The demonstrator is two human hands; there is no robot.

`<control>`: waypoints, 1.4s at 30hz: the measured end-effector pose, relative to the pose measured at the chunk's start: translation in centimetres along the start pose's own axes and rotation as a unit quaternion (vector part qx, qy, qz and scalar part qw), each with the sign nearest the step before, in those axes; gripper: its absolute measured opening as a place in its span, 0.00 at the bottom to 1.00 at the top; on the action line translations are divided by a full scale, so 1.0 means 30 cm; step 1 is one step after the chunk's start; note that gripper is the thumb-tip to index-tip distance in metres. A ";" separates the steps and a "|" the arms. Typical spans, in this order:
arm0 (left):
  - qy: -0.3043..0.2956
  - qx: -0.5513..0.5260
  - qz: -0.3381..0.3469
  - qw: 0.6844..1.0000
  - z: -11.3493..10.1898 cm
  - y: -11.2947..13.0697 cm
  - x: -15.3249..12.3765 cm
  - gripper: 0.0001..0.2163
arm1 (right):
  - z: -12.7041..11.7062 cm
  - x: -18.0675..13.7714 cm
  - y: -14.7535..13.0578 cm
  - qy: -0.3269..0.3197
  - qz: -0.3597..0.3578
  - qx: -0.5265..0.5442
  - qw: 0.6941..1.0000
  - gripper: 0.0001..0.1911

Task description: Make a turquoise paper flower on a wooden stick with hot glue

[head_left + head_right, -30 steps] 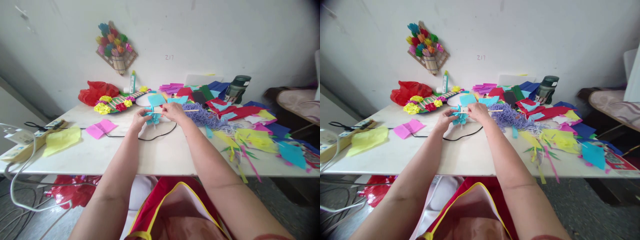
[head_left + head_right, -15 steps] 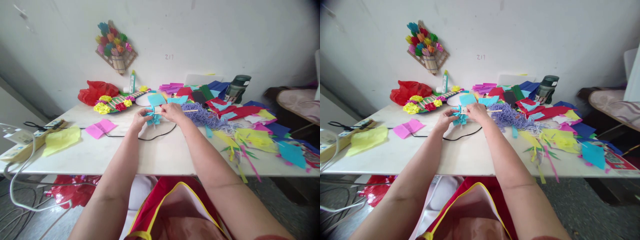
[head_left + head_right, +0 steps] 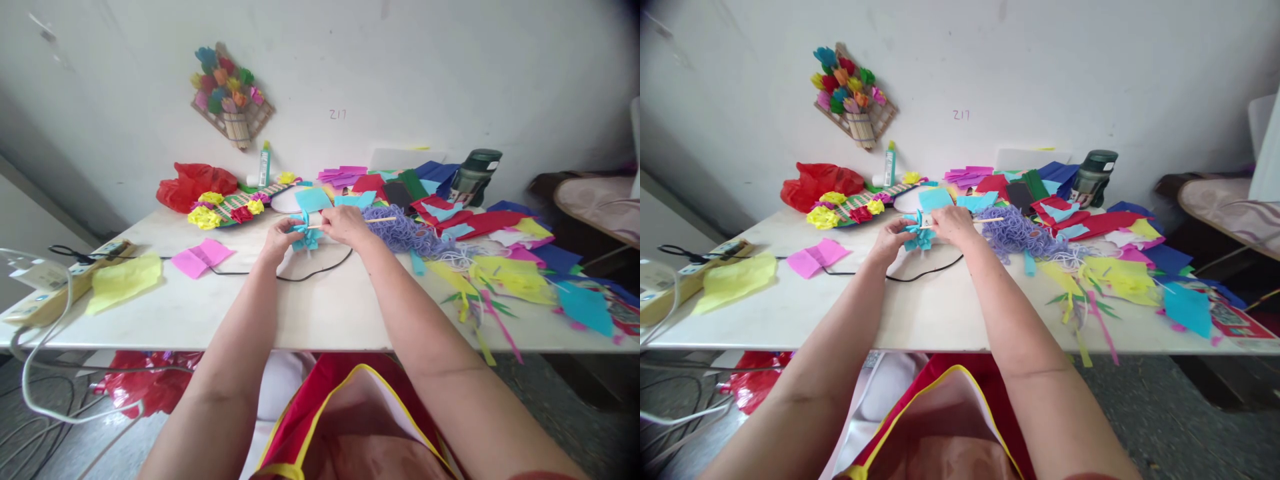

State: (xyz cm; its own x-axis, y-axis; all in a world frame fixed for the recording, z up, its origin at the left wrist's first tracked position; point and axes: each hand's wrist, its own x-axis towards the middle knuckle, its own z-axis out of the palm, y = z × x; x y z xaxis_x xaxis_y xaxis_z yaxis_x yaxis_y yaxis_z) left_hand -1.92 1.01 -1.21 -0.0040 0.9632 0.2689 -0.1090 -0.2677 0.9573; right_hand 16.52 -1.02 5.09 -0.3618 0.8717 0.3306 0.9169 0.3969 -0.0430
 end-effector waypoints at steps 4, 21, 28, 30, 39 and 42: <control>0.004 -0.004 0.001 1.000 -0.001 -0.004 0.005 0.17 | -0.002 0.000 -0.002 -0.007 -0.005 -0.006 1.000 0.16; 0.024 -0.041 -0.024 0.999 -0.001 -0.009 0.009 0.17 | -0.016 -0.008 -0.009 -0.024 -0.002 -0.006 1.000 0.17; 0.055 -0.059 -0.045 0.996 -0.004 -0.004 0.012 0.17 | 0.000 -0.002 0.020 0.004 0.003 0.031 0.999 0.13; 0.062 -0.074 -0.048 0.994 -0.004 -0.003 0.013 0.18 | 0.005 0.003 0.029 0.015 0.014 0.058 0.998 0.11; 0.045 -0.117 -0.048 0.991 0.004 0.006 0.008 0.18 | 0.066 0.040 0.050 0.044 0.087 0.214 0.972 0.12; 0.029 -0.122 -0.044 0.991 0.009 0.012 0.003 0.18 | 0.091 0.051 0.054 0.028 0.090 0.249 0.964 0.12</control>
State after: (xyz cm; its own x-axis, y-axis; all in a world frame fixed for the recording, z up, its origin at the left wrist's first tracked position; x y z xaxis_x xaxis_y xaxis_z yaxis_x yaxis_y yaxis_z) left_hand -1.69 1.00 -0.82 -0.0409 0.9844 0.1710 -0.3483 -0.1745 0.9210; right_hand 16.99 1.75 2.97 -0.1816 0.9283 0.3245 0.7649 0.3407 -0.5467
